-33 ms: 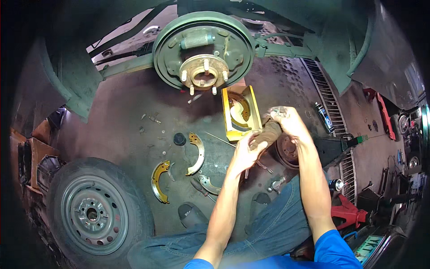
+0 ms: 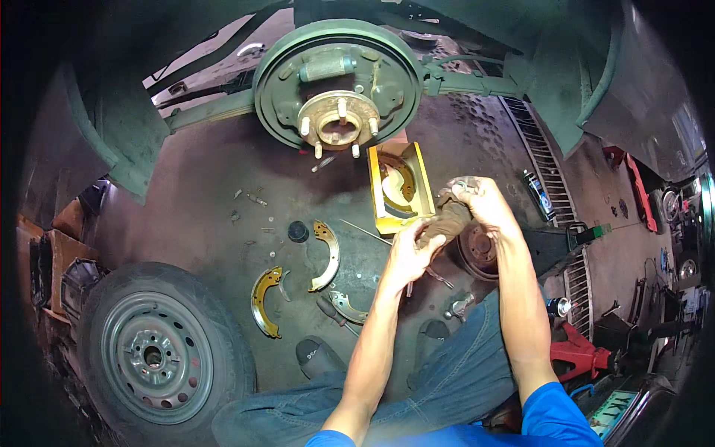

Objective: Replacing and adjusting brake shoes and related hardware on a vehicle's rear drum brakes.

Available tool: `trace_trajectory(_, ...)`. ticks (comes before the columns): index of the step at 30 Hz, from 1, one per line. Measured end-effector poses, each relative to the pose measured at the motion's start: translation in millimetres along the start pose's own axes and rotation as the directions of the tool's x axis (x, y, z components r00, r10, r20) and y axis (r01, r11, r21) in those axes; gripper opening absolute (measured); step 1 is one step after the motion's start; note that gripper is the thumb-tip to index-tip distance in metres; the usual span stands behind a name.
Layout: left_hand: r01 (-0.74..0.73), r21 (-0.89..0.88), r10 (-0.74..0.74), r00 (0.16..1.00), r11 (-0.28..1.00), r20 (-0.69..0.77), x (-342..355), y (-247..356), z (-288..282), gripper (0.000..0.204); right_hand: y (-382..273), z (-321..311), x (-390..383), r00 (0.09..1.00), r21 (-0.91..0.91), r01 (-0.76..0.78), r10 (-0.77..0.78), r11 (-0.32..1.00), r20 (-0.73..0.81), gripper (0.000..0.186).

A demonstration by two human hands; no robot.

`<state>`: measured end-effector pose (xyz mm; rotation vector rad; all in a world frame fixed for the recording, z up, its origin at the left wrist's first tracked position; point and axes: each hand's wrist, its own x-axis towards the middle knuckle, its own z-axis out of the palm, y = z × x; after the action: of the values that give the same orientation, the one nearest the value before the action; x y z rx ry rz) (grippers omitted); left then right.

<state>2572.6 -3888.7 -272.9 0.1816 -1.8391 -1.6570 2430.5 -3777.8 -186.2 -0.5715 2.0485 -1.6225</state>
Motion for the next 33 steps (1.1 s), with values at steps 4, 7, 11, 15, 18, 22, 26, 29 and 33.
trace_trajectory(4,0.056,0.123,-0.052,0.998,0.991,-0.031,-1.4,15.4,10.5,0.028,-13.9,-5.7,-9.3,0.997,0.131,-0.004,-0.006,0.991,0.075,0.027)
trace_trajectory(7,0.301,-0.046,-0.305,0.944,0.952,-0.126,-2.4,20.1,15.6,0.031,-22.0,-1.2,-11.9,0.992,0.159,0.012,-0.032,0.987,0.123,0.031)
trace_trajectory(11,0.319,-0.298,-0.431,0.751,0.9,-0.499,-3.3,-19.1,5.2,0.038,-43.5,26.5,-31.5,0.983,0.053,0.042,-0.051,0.998,0.176,0.031)
trace_trajectory(15,0.206,-0.036,-0.209,0.973,0.978,-0.099,3.6,8.2,-9.9,0.027,-27.5,21.1,-28.4,0.99,-0.024,0.1,-0.097,0.995,0.103,0.024)
trace_trajectory(18,-0.196,0.504,0.183,0.98,0.841,0.076,2.2,15.7,2.4,0.064,-22.7,26.7,-24.5,0.994,0.092,0.105,-0.107,0.99,0.023,0.022)
trace_trajectory(22,-0.097,0.581,0.121,0.993,0.808,-0.002,-11.4,-10.4,12.5,0.054,-21.6,42.1,-28.2,0.995,-0.094,0.093,-0.095,0.991,-0.016,0.025)
trace_trajectory(26,0.089,0.351,-0.12,0.991,0.932,0.066,0.5,6.9,12.0,0.031,-15.0,31.7,-30.1,0.997,-0.074,0.076,-0.075,0.994,0.016,0.027)
trace_trajectory(29,0.2,0.144,-0.24,0.904,0.969,0.354,16.0,22.4,-7.5,0.027,-19.5,23.6,-31.9,0.997,-0.005,0.039,-0.039,0.999,0.064,0.027)
trace_trajectory(33,0.428,-0.09,-0.338,0.811,0.899,0.478,1.2,-6.3,-12.0,0.029,-29.2,17.0,-25.9,0.997,0.053,0.044,-0.047,0.998,0.058,0.029)
